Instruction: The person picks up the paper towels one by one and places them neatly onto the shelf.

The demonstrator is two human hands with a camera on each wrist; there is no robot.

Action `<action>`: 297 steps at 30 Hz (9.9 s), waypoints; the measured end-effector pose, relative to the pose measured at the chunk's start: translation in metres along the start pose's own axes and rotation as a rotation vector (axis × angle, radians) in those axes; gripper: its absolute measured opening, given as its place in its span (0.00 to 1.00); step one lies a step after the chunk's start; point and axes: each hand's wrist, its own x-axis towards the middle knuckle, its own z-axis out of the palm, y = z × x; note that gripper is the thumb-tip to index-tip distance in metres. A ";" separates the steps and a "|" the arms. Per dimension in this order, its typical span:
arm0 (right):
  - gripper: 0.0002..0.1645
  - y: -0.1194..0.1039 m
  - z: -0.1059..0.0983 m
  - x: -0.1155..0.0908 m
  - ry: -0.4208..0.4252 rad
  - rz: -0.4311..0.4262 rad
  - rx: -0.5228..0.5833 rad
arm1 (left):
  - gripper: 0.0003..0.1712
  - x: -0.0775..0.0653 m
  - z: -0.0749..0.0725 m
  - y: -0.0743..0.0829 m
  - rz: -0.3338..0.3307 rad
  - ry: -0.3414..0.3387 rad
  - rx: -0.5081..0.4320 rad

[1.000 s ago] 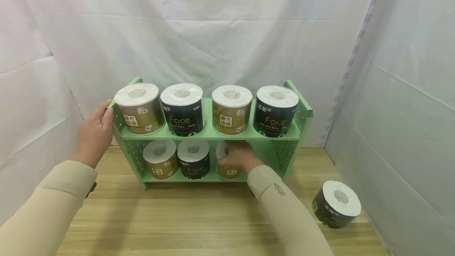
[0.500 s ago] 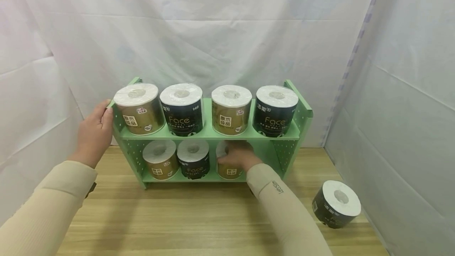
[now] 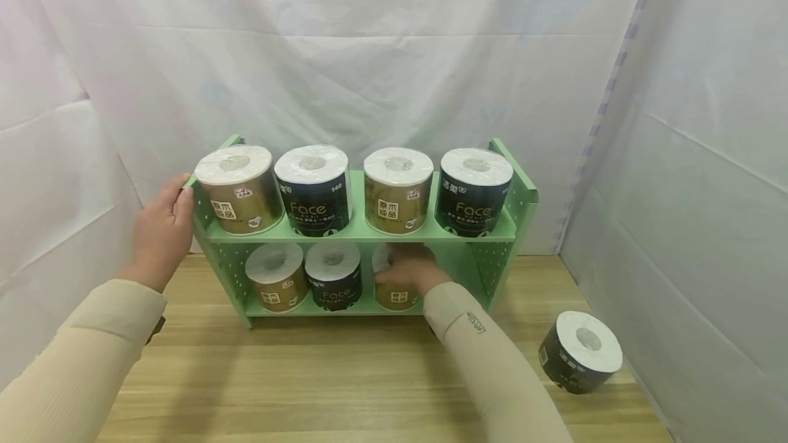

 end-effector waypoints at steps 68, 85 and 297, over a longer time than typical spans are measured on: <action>0.46 0.007 0.035 -0.082 0.459 -0.280 -0.158 | 0.26 -0.001 0.000 -0.001 0.004 -0.003 -0.010; 0.49 0.020 0.036 -0.119 0.457 -0.201 -0.185 | 0.27 -0.001 -0.001 0.000 -0.014 -0.018 -0.012; 0.48 0.215 0.035 -0.240 0.624 0.727 0.407 | 0.28 -0.002 -0.002 -0.003 -0.029 -0.023 -0.017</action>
